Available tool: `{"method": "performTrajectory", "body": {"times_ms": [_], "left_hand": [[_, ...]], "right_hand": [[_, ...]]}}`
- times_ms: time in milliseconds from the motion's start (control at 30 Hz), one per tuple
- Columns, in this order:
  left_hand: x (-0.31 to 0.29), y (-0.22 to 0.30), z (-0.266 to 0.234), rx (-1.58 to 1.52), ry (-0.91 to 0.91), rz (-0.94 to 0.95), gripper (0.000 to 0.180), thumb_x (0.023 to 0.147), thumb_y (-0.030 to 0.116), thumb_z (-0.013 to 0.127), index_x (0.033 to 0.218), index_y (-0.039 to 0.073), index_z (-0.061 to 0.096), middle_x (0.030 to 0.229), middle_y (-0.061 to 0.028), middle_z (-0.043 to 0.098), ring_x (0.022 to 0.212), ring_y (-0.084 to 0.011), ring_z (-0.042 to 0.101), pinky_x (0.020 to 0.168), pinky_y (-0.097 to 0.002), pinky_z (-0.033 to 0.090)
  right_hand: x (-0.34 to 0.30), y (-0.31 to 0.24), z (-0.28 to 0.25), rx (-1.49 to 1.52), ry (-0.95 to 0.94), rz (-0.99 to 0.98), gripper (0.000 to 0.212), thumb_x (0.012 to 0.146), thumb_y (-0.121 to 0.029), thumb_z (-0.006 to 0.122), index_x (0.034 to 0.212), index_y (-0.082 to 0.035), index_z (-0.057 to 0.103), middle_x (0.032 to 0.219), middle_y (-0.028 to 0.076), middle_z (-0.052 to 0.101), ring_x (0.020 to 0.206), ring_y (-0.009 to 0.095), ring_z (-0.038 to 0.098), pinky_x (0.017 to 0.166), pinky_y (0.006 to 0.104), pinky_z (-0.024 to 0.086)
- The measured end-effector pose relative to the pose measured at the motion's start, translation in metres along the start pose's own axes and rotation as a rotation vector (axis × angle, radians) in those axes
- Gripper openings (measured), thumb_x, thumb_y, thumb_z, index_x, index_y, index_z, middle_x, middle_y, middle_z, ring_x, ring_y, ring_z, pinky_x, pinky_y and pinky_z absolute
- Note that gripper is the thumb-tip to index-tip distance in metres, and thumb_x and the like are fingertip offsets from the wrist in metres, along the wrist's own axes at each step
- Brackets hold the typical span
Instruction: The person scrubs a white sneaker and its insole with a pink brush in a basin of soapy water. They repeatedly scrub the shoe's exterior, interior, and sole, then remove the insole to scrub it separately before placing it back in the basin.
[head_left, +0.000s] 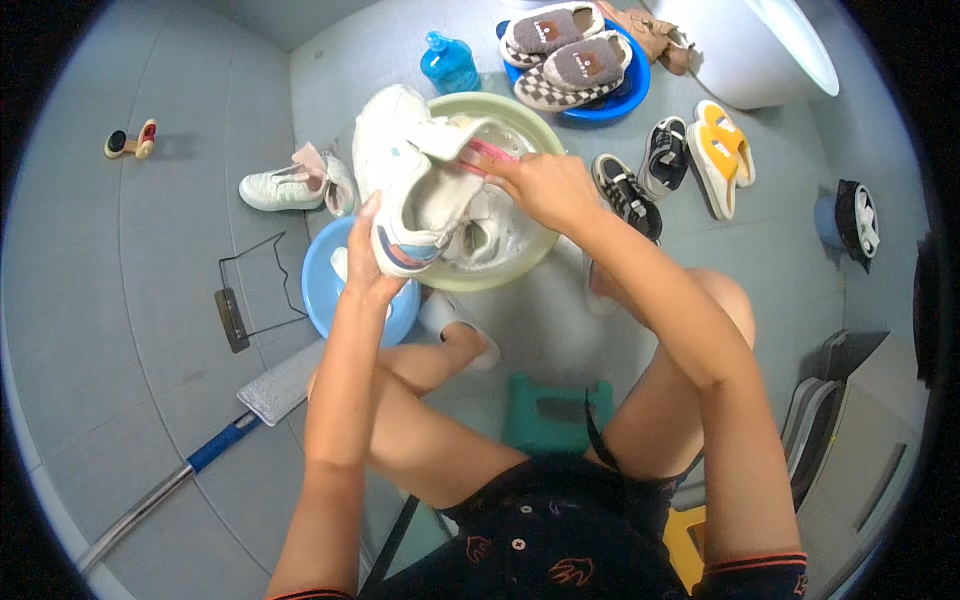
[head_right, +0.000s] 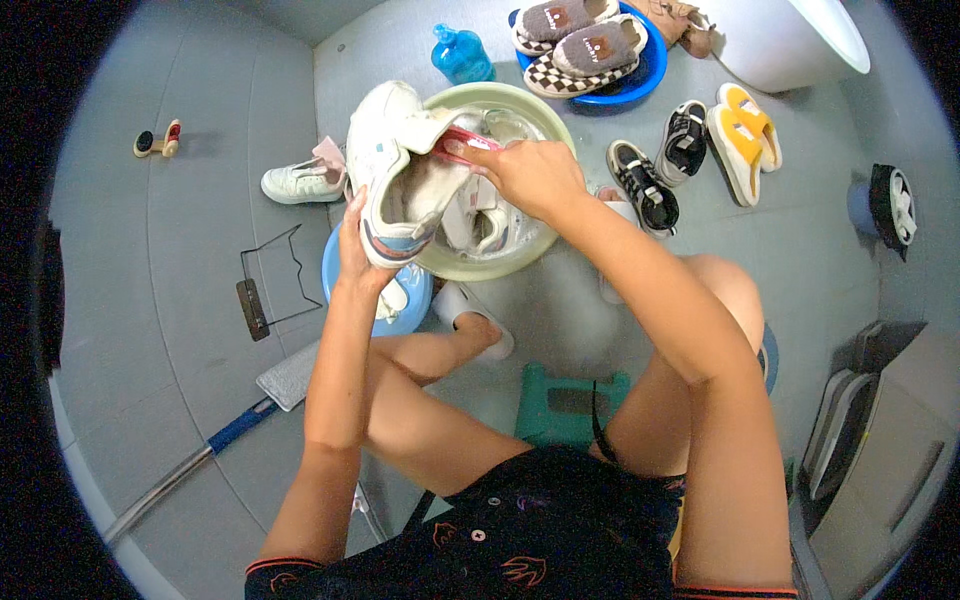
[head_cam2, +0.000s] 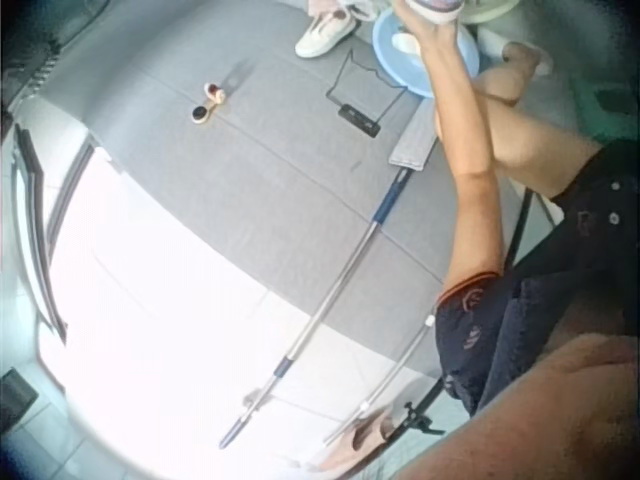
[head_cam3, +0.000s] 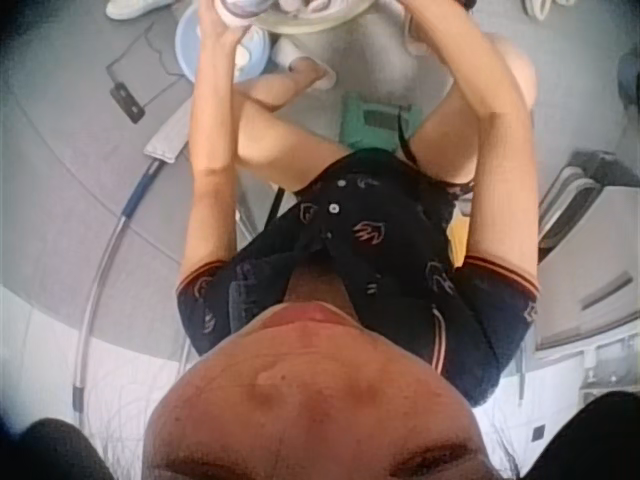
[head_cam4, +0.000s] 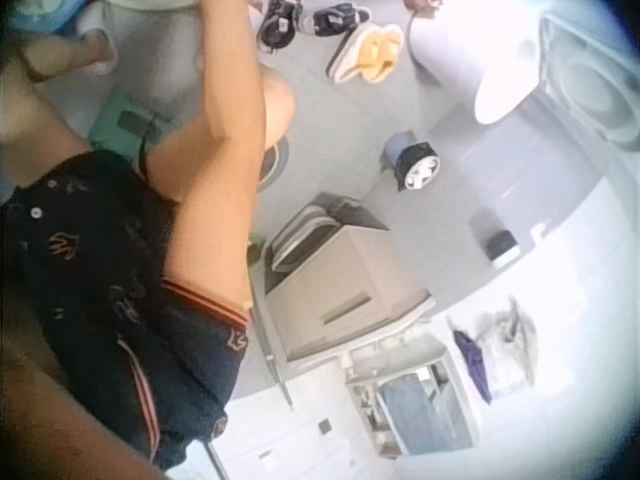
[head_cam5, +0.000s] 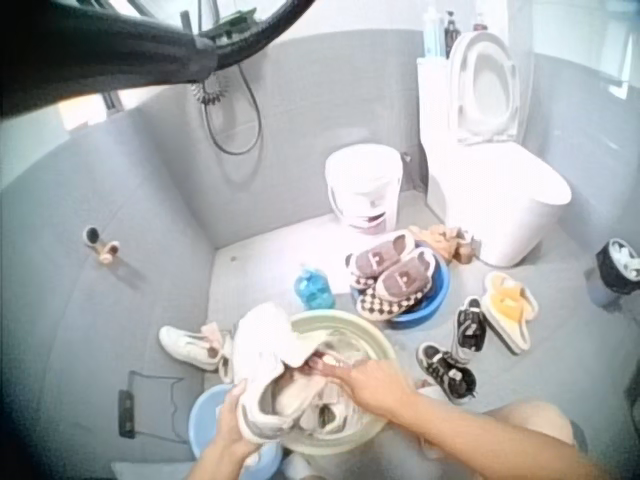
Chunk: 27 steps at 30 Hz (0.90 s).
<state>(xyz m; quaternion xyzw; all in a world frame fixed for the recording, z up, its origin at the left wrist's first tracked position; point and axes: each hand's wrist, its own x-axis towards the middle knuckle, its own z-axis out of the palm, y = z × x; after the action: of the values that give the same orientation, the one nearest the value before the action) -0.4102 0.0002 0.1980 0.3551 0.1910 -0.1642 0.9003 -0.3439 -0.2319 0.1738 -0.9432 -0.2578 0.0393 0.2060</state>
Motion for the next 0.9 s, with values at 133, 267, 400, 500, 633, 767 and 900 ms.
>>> {"method": "performTrajectory", "body": {"times_ms": [133,267,400,500,633,767,900], "left_hand": [[0.008,0.002,-0.009,0.005,0.022,0.091,0.056,0.094,0.035,0.048,0.137,0.001,0.040,0.129,-0.0191,0.054,0.114,-0.0320,0.058,0.095,-0.0478,0.051],[0.001,0.000,0.003,-0.017,-0.026,0.057,0.055,0.093,0.035,0.048,0.136,0.001,0.041,0.129,-0.0182,0.054,0.115,-0.0311,0.057,0.097,-0.0487,0.049],[0.007,0.004,-0.003,-0.046,-0.033,0.086,0.055,0.093,0.034,0.049,0.136,0.001,0.042,0.130,-0.0192,0.053,0.116,-0.0311,0.057,0.097,-0.0476,0.049],[0.003,0.001,-0.007,0.027,0.009,0.099,0.054,0.093,0.032,0.049,0.136,0.000,0.041,0.131,-0.0194,0.053,0.115,-0.0303,0.057,0.097,-0.0466,0.049],[0.005,-0.001,-0.002,-0.013,0.020,0.082,0.054,0.094,0.042,0.044,0.135,0.007,0.046,0.130,-0.0156,0.054,0.113,-0.0337,0.057,0.089,-0.0538,0.050],[0.005,0.004,-0.005,0.029,0.042,0.139,0.054,0.094,0.041,0.044,0.135,0.007,0.045,0.130,-0.0156,0.054,0.115,-0.0331,0.056,0.089,-0.0538,0.050],[0.001,0.004,-0.003,0.013,0.023,0.135,0.052,0.093,0.040,0.045,0.135,0.009,0.046,0.131,-0.0146,0.054,0.115,-0.0326,0.056,0.090,-0.0541,0.050]], "right_hand": [[-0.030,-0.029,0.012,0.226,-0.024,-0.187,0.026,0.093,-0.039,0.052,0.111,-0.026,0.067,0.075,0.012,0.067,0.069,0.032,0.065,0.059,0.0456,0.050],[-0.005,-0.006,-0.003,0.018,-0.036,-0.043,0.029,0.093,-0.038,0.053,0.115,-0.026,0.066,0.069,0.012,0.065,0.065,0.032,0.065,0.058,0.0448,0.051],[-0.017,-0.025,0.009,0.052,0.044,-0.212,0.028,0.091,-0.036,0.054,0.118,-0.035,0.063,0.066,0.011,0.065,0.057,0.028,0.065,0.048,0.0442,0.050],[-0.018,-0.019,0.008,0.036,-0.005,-0.212,0.031,0.090,-0.029,0.054,0.119,-0.037,0.062,0.066,0.010,0.065,0.058,0.028,0.065,0.048,0.0432,0.049],[0.005,-0.011,-0.003,0.006,0.075,-0.065,0.024,0.091,-0.038,0.055,0.108,-0.027,0.067,0.068,0.012,0.065,0.062,0.031,0.064,0.052,0.0437,0.048],[-0.020,-0.035,0.004,0.304,-0.007,-0.121,0.028,0.092,-0.041,0.053,0.108,-0.023,0.069,0.072,0.014,0.065,0.067,0.034,0.065,0.059,0.0450,0.049],[-0.002,-0.017,-0.007,0.160,-0.049,-0.085,0.029,0.095,-0.040,0.049,0.117,-0.030,0.065,0.076,0.014,0.066,0.068,0.034,0.065,0.060,0.0447,0.051]]}}
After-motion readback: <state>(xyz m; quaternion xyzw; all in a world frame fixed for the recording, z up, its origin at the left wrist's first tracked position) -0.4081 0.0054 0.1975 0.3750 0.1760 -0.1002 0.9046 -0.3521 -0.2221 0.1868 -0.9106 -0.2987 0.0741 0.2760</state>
